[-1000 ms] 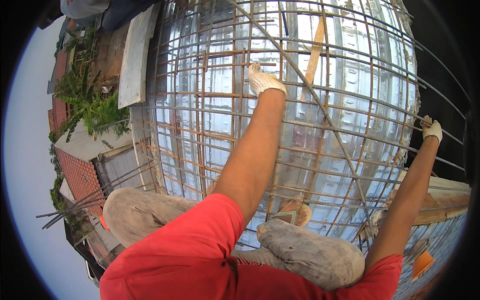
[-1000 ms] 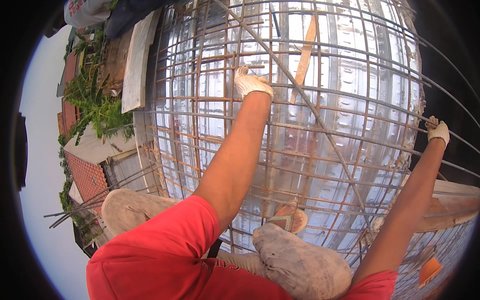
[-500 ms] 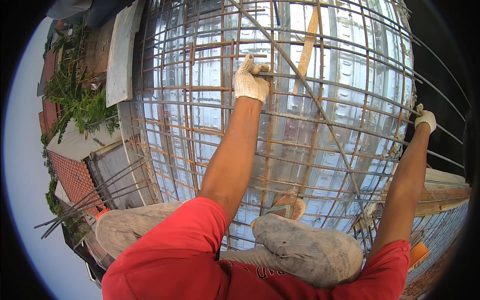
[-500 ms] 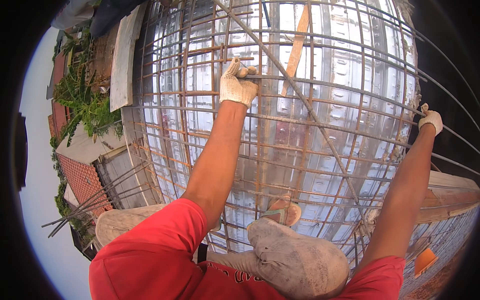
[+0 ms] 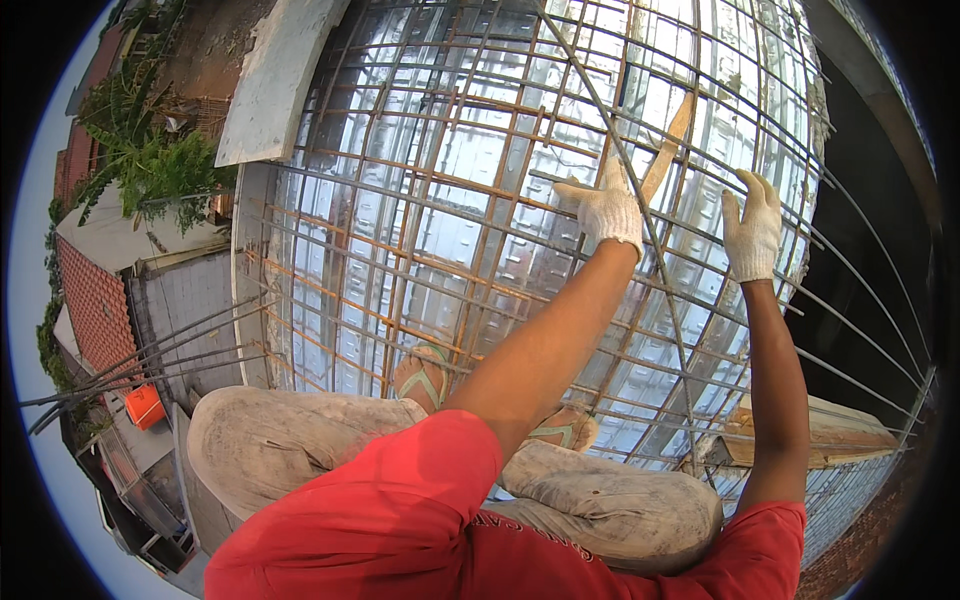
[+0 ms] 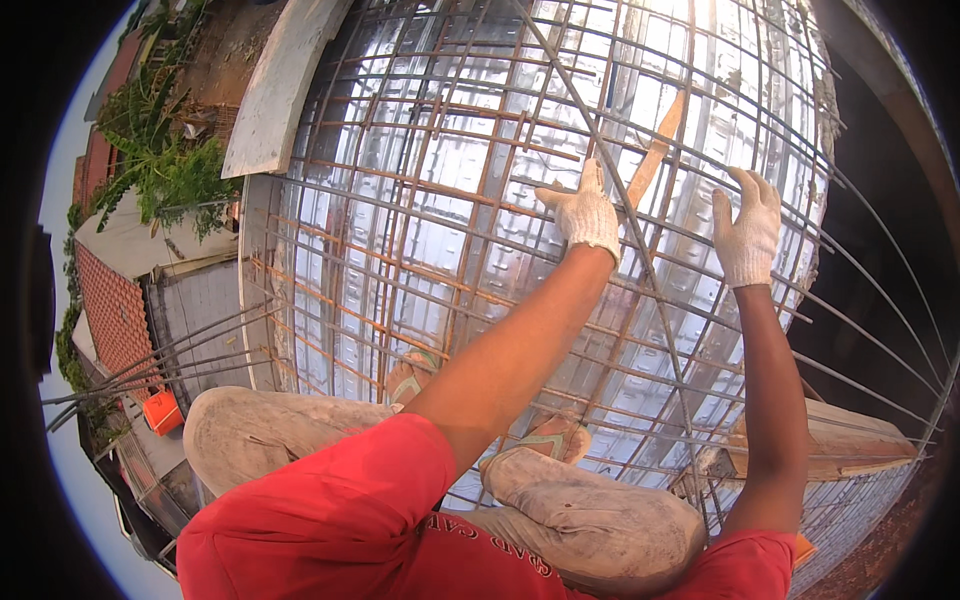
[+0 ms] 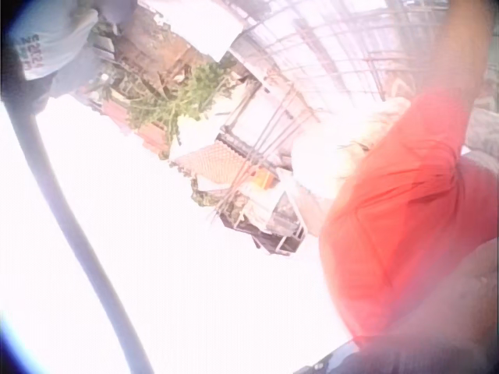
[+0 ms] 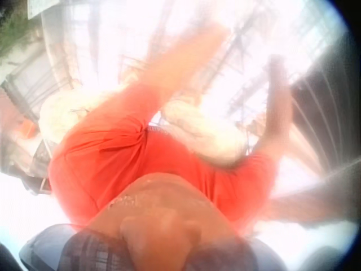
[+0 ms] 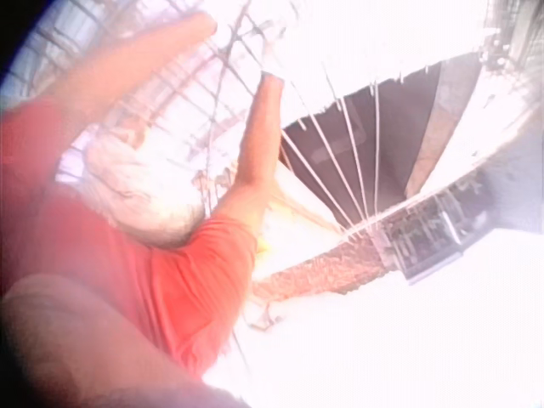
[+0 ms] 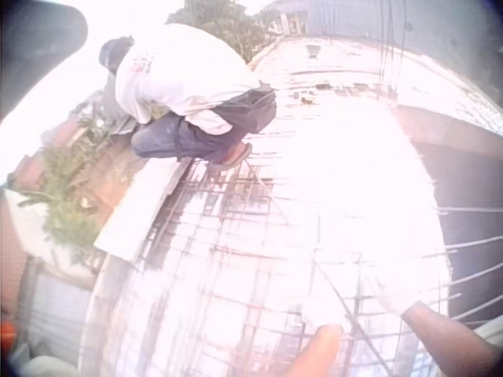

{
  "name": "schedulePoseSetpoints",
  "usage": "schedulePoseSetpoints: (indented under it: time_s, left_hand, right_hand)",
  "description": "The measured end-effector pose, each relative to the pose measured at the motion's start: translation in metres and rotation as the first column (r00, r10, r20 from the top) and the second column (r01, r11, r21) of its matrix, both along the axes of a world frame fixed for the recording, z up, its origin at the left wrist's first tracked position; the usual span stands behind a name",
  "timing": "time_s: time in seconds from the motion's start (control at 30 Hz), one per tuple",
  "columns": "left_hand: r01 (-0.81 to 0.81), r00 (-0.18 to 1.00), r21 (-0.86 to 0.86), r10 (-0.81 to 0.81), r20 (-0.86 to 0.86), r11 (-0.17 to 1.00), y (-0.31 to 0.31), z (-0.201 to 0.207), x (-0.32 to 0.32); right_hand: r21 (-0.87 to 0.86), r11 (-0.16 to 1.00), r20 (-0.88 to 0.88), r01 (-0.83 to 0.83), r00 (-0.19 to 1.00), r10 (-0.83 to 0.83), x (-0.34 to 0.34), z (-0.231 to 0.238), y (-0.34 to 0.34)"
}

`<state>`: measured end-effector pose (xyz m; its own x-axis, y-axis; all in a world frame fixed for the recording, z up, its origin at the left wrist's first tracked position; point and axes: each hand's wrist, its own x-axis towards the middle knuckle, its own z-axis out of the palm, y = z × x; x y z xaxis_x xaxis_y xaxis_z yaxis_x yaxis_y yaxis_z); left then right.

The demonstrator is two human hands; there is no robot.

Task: The person secures rebar to a metal grid on a construction floor by twisting wire with a pair of pliers.

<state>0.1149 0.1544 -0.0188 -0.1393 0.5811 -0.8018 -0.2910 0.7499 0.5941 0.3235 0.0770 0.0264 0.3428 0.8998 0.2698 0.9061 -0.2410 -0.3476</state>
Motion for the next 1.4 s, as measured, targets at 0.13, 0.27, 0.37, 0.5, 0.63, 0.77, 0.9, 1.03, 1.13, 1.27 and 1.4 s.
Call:
schedulePoseSetpoints:
  time_s: [0.13,0.27,0.37,0.5,0.63,0.77,0.9,1.03,1.13,1.27,1.4]
  left_hand:
    - [0.672,0.654,0.056,-0.557,-0.512,0.738,-0.02,0.043,-0.042]
    - [0.83,0.132,-0.077,-0.328,-0.935,0.552,0.027,0.04,-0.159]
    - [0.808,-0.16,-0.38,-0.453,-0.877,0.451,0.06,0.053,-0.166]
    - [0.817,-0.206,-0.459,-0.568,-0.797,0.349,0.073,0.025,-0.155]
    - [0.658,0.226,-0.123,-0.351,-0.909,0.743,0.077,-0.013,-0.144]
    - [0.581,0.02,-0.169,-0.221,-0.975,0.796,0.071,-0.032,-0.124]
    - [0.579,-0.047,-0.186,-0.195,-0.98,0.794,0.072,-0.043,-0.124]
    - [0.58,-0.029,-0.171,-0.19,-0.981,0.796,0.073,-0.04,-0.122]
    - [0.584,-0.01,-0.21,-0.252,-0.968,0.784,0.075,-0.034,-0.119]
    - [0.565,-0.001,-0.225,-0.272,-0.962,0.794,0.072,-0.033,-0.12]
    - [0.586,-0.009,-0.181,-0.218,-0.976,0.79,0.077,-0.04,-0.12]
  right_hand:
    - [-0.242,0.878,-0.131,-0.412,0.911,0.391,-0.106,-0.009,0.034]
    - [-0.312,0.894,0.107,-0.322,0.923,0.37,-0.144,-0.019,0.042]
    - [-0.216,0.891,0.108,-0.4,0.897,0.429,-0.175,-0.015,0.056]
    - [-0.536,0.798,0.091,-0.274,0.922,0.377,-0.198,-0.042,0.083]
    - [-0.469,0.841,-0.005,-0.271,0.953,0.304,-0.2,-0.049,0.085]
    - [-0.46,0.843,-0.017,-0.279,0.952,0.306,-0.196,-0.043,0.089]
    - [-0.481,0.827,-0.078,-0.292,0.953,0.291,-0.192,-0.042,0.094]
    - [-0.468,0.852,-0.109,-0.234,0.972,0.207,-0.2,-0.046,0.094]
    - [-0.519,0.831,-0.185,-0.198,0.976,0.117,-0.204,-0.05,0.095]
    - [-0.494,0.844,-0.167,-0.211,0.975,0.146,-0.209,-0.05,0.092]
    - [-0.497,0.825,-0.023,-0.269,0.955,0.297,-0.203,-0.043,0.102]
